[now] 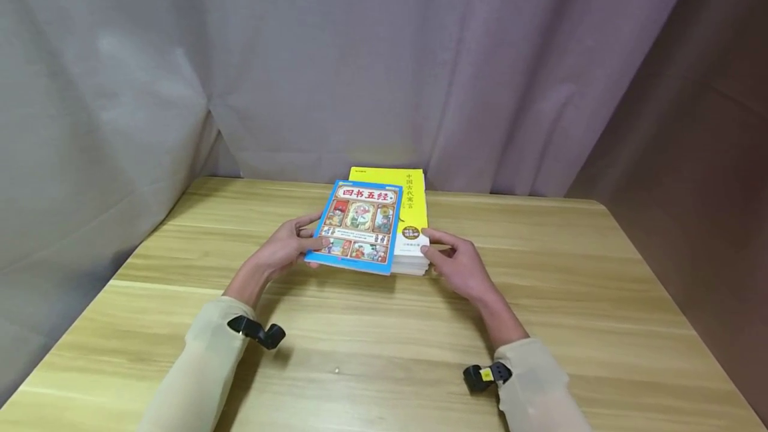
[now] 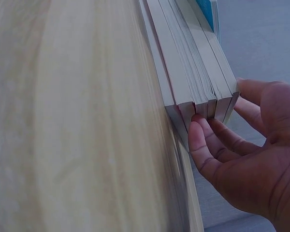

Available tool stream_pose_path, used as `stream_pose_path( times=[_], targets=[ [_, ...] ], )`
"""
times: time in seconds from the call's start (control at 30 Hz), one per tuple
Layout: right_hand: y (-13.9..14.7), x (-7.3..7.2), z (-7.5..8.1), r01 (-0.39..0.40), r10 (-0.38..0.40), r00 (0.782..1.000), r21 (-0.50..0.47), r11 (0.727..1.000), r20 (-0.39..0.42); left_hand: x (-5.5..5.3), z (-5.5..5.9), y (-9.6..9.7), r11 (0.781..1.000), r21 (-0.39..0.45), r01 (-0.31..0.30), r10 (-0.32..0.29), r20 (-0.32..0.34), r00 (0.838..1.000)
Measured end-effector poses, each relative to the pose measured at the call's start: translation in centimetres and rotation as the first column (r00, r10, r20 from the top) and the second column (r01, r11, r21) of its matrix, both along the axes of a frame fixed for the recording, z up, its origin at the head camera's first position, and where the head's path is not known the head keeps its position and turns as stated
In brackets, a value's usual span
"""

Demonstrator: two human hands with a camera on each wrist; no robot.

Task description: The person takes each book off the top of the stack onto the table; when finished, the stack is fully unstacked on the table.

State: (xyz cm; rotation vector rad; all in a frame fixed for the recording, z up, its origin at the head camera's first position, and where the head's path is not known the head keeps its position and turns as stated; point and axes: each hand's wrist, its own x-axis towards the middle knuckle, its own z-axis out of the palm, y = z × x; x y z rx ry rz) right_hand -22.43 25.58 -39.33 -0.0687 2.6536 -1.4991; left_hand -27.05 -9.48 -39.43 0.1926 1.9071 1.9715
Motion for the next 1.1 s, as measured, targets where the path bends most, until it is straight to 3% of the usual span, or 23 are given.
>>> stream_pose_path(
  times=[0.27, 0.53, 0.77, 1.1],
  targets=[
    [0.1, 0.0, 0.0, -0.008, 0.008, 1.000, -0.005, 1.000, 0.000, 0.4, 0.1, -0.9, 0.997, 0.062, -0.036, 0.035, 0.019, 0.999],
    [0.4, -0.1, 0.1, -0.021, 0.020, 0.999, -0.022, 1.000, -0.040, 0.4, 1.0, -2.8, 0.990, 0.116, -0.085, 0.089, -0.030, 0.996],
    [0.8, 0.0, 0.0, -0.027, 0.026, 0.998, -0.014, 1.000, -0.060, 0.2, 2.3, -5.6, 0.985, 0.120, -0.123, 0.131, -0.065, 0.989],
    [1.2, 0.2, 0.2, -0.017, 0.016, 0.999, -0.016, 1.000, -0.044, 0.0, 3.8, -10.9, 0.977, 0.080, -0.198, 0.204, -0.064, 0.977]
  ],
)
